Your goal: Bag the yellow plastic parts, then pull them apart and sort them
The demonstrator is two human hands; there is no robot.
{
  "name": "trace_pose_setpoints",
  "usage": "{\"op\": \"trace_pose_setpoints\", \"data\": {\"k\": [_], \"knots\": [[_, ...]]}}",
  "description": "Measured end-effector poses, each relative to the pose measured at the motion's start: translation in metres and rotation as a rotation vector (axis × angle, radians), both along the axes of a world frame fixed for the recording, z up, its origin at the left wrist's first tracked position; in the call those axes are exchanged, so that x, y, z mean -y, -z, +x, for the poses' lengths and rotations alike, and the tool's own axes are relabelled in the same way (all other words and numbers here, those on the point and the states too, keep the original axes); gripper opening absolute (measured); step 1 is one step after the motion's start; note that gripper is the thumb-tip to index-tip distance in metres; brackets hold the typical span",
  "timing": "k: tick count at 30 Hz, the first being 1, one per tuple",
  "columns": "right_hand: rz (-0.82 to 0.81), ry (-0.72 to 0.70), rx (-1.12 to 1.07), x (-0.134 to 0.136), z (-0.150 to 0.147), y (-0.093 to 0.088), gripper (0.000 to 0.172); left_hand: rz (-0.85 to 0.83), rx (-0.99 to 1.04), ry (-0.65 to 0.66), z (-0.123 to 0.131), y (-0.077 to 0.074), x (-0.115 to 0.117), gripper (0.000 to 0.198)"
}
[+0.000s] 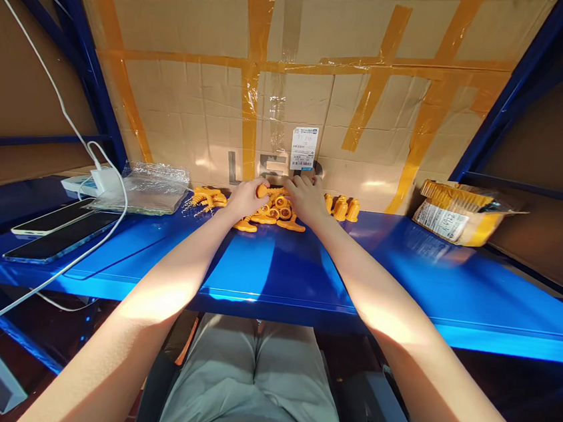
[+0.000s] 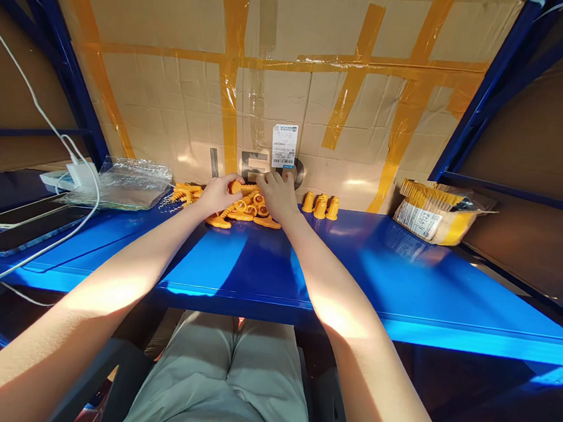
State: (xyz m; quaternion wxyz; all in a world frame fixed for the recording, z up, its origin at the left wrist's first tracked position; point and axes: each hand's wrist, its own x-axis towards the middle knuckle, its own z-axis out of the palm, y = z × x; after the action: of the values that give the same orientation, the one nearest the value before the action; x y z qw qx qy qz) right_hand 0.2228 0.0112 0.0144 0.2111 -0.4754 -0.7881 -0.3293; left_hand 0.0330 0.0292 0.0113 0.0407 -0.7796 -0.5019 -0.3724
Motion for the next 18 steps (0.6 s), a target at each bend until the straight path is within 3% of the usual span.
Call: {"op": "trace_pose_setpoints", "data": {"k": [5, 13, 18], "knots": [[0.004, -0.023, 0.025, -0.003, 0.000, 0.002, 0.031, -0.192, 0.134, 0.058, -0.002, 0.004, -0.007, 0.032], [-0.259, -0.071, -0.034, -0.004, 0.005, 0.008, 0.036, 0.068, -0.210, -0.075, -0.002, 0.000, 0.008, 0.034], [-0.254, -0.052, -0.037, -0.002, 0.004, 0.006, 0.034, 0.073, -0.228, -0.082, -0.002, -0.001, 0.011, 0.035]]}}
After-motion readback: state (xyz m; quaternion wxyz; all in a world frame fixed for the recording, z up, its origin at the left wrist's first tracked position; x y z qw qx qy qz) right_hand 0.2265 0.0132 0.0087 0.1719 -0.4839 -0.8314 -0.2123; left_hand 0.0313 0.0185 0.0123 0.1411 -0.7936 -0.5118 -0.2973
